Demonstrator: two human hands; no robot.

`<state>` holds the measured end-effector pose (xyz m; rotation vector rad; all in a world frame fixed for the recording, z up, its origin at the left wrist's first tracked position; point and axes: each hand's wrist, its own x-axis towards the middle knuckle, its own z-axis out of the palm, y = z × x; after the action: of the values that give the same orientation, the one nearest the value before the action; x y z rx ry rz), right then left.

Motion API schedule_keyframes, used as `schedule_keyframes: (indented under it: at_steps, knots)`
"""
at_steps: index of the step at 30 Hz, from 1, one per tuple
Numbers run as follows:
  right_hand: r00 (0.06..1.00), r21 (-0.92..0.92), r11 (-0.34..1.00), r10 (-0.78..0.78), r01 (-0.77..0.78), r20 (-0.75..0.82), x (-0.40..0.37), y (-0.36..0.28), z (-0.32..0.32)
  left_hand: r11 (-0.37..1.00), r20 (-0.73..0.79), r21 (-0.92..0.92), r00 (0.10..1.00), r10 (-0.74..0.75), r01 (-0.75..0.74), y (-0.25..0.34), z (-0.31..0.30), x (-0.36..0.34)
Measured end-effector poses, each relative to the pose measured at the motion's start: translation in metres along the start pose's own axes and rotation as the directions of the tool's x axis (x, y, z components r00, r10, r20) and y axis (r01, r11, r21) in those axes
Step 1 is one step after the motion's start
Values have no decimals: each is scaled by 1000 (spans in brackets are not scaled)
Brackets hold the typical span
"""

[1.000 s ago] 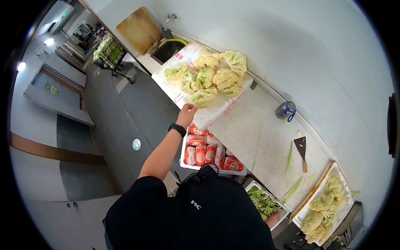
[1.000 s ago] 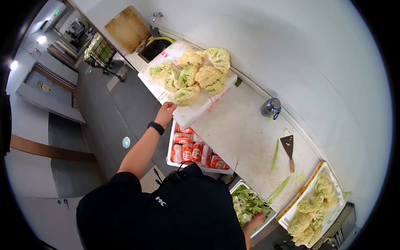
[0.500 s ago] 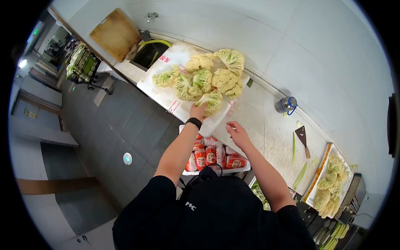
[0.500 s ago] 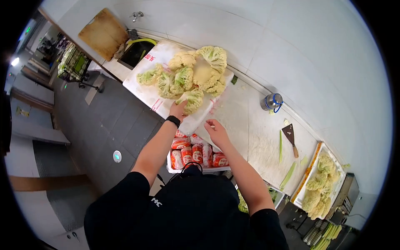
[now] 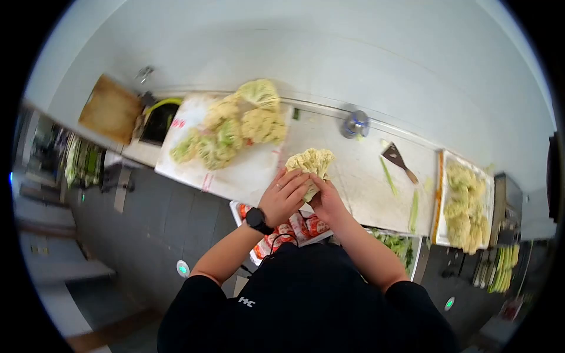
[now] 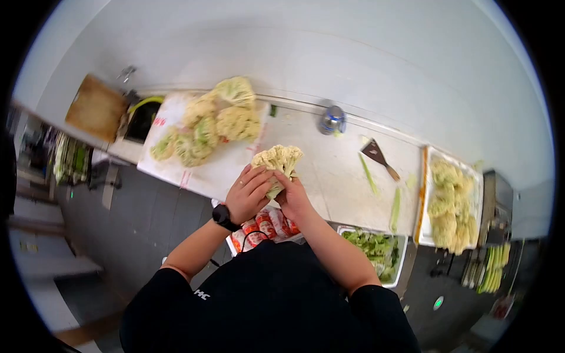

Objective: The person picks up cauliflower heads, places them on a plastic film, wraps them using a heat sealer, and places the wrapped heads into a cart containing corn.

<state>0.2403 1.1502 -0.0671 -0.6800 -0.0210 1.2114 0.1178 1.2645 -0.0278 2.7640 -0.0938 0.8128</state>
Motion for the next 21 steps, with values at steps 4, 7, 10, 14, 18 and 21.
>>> schedule_keyframes:
  at_steps: [4,7,10,14,18,21]
  knots:
    - [988,122,982,-149,143,37,-38,-36,-41,898,-196,-399,939,-281,186,32,25,30]
    - [964,39,963,-265,265,-2,-78,-75,-61,81,329,-900,790,-517,428,53,57,66]
    - [930,-255,904,-366,344,-40,-116,-103,-89,-549,643,-664,763,-71,508,88,75,96]
    - [803,-704,650,-563,285,-195,-162,-117,-124,-490,659,-671,750,-51,557,123,123,118]
    - [780,-369,883,-442,290,-444,-225,-146,-140,-132,550,-835,821,-152,534,174,159,155]
    - [785,-92,896,-426,434,-450,-242,-159,-157,353,423,-836,903,-74,421,221,182,181]
